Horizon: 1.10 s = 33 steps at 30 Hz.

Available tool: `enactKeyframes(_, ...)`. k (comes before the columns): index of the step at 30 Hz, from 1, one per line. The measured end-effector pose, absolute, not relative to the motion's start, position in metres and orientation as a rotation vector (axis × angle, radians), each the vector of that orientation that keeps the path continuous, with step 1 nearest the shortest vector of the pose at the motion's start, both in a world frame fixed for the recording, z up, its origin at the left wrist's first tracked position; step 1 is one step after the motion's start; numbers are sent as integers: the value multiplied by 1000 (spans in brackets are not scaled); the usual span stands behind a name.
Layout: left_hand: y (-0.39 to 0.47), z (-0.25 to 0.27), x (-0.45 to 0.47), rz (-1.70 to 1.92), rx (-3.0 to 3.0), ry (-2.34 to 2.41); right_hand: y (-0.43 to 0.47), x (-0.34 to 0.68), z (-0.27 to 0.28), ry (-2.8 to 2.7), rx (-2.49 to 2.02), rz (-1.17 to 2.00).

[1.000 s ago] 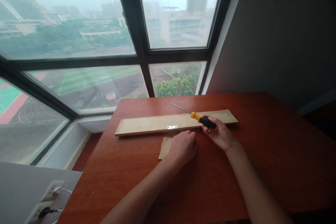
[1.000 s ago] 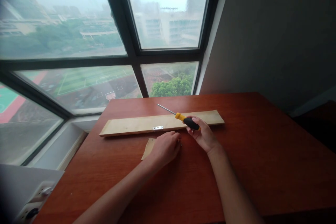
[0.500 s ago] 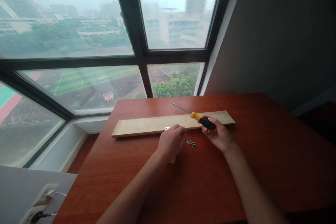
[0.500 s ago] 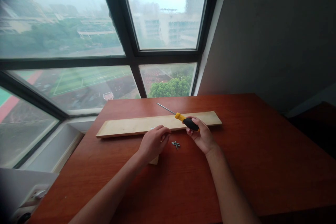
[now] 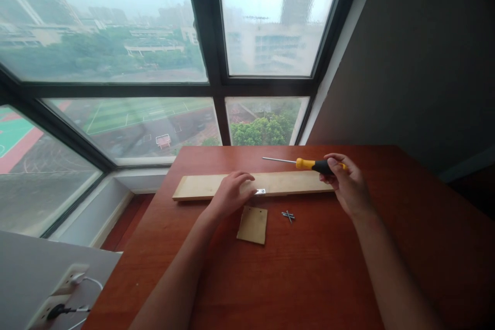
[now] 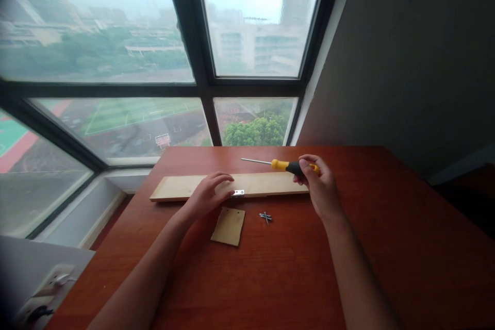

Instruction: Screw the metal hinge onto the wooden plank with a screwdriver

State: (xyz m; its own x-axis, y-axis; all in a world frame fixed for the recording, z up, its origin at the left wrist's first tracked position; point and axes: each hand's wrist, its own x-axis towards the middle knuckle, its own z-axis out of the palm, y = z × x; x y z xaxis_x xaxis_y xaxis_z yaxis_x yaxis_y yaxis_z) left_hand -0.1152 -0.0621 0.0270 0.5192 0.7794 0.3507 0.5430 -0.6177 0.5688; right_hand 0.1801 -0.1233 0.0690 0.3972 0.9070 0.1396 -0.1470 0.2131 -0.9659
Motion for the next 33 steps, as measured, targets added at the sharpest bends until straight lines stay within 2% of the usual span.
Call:
enactKeyframes(6, -59, 22, -119, 684, 2535, 1092, -104, 172, 114, -1130, -1178, 624)
enactKeyframes(13, -59, 20, -124, 543, 2613, 1296, -91, 149, 127, -1442, -1326, 460)
enactKeyframes(33, -60, 20, -122, 554, 2525, 1316, -90, 133, 133, -1604, -1414, 436)
